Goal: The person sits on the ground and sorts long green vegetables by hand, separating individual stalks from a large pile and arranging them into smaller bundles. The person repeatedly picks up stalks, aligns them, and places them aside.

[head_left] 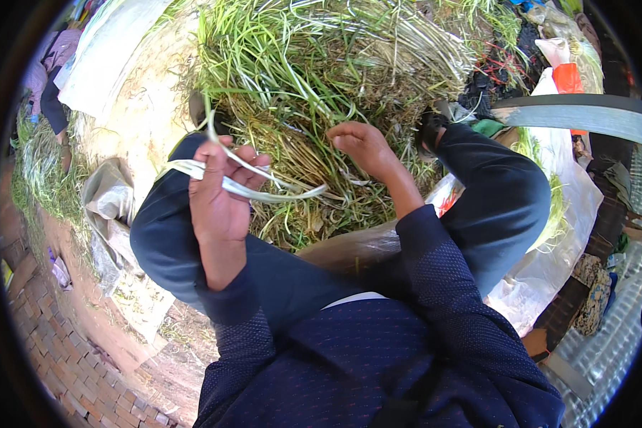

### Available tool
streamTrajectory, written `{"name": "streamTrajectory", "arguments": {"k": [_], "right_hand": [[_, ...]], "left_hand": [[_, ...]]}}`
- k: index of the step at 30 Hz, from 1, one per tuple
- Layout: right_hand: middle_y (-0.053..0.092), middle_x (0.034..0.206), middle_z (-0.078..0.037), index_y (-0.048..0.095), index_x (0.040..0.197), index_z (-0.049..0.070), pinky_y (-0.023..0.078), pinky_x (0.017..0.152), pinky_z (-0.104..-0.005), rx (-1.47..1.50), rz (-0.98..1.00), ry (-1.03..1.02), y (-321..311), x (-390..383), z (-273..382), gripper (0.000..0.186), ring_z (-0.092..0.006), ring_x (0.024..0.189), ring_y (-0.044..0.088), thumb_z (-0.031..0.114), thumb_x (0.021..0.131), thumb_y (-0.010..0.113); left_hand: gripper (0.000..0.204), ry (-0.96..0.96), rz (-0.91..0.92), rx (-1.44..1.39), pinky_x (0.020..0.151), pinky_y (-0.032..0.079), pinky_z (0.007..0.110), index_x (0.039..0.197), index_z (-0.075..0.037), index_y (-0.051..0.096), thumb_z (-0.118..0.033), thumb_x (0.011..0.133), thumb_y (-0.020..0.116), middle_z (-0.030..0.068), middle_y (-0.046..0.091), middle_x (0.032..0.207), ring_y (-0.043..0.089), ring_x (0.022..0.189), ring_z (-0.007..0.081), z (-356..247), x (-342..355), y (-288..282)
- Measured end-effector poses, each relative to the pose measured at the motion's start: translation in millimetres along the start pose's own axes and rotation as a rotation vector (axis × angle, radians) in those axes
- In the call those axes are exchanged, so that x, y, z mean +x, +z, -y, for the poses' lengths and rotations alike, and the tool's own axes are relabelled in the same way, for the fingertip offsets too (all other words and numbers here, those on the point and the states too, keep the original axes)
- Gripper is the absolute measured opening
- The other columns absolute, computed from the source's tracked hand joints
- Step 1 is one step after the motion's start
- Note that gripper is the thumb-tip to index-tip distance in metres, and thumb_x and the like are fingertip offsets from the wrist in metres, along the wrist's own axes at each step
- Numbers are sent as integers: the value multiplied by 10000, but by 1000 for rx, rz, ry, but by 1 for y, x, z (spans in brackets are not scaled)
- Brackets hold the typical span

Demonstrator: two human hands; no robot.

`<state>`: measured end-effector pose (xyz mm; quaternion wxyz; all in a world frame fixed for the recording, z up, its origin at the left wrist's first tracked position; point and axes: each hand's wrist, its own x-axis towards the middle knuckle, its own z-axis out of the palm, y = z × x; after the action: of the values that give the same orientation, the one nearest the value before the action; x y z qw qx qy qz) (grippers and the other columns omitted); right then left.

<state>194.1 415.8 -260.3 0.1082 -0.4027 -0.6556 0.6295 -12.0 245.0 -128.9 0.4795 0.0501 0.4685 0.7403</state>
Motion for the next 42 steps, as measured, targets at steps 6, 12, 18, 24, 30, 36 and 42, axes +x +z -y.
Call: {"name": "streamTrajectory", "arguments": {"k": [6, 12, 18, 24, 30, 36, 42], "right_hand": [[685, 857, -79, 685, 1107, -17, 500, 760, -331, 278, 416, -116, 34, -21, 65, 372, -158, 813, 604, 331, 992, 621], [667, 838, -3, 687, 1046, 14, 492, 677, -255, 381, 417, -9, 57, -34, 74, 304, -76, 742, 587, 309, 1011, 625], [618, 754, 28, 670, 923, 58, 423, 591, -218, 716, 339, 111, 76, -48, 73, 169, -59, 642, 534, 214, 984, 647], [559, 702, 42, 634, 862, 67, 403, 563, -239, 736, 228, 81, 78, -51, 45, 113, -64, 595, 484, 123, 955, 604], [641, 720, -154, 641, 733, 28, 498, 647, -457, -530, -248, -80, 38, -42, -49, 209, -340, 675, 628, 155, 893, 596], [695, 864, -226, 717, 858, 24, 512, 776, -507, -482, -526, 427, -15, -38, -117, 241, -440, 854, 659, 246, 886, 627], [702, 1030, -240, 723, 1109, 75, 514, 881, -454, -576, -588, 233, -16, -6, -104, 334, -398, 1025, 666, 281, 855, 654]], "left_hand": [[213, -47, -48, 67, 762, 607, 415, 1139, -59, 564, -246, 1038, 567, 165, 701, 1040, 727, 906, 314, 18, 5, 9], [196, -9, -52, 79, 825, 586, 400, 1098, -22, 590, -201, 1019, 601, 174, 704, 1046, 710, 957, 282, 29, 2, 1], [200, 11, 43, 173, 882, 554, 372, 1084, -5, 602, -193, 1017, 605, 174, 704, 1074, 698, 975, 256, 38, -1, -8], [203, 83, -3, 219, 873, 558, 374, 1086, -13, 603, -205, 1019, 599, 158, 714, 1015, 707, 952, 259, 39, -9, -3], [143, 152, 34, 27, 825, 617, 463, 1050, -41, 593, -178, 1010, 602, 146, 713, 907, 733, 895, 321, 2, -22, -6], [197, 262, 130, -200, 840, 507, 361, 1182, -131, 533, -282, 1055, 541, 17, 582, 907, 563, 822, 154, -48, -30, -25], [307, 108, 232, -375, 780, 507, 335, 1306, -198, 514, -369, 1051, 525, 22, 602, 913, 591, 805, 146, -35, -18, -21]]}}
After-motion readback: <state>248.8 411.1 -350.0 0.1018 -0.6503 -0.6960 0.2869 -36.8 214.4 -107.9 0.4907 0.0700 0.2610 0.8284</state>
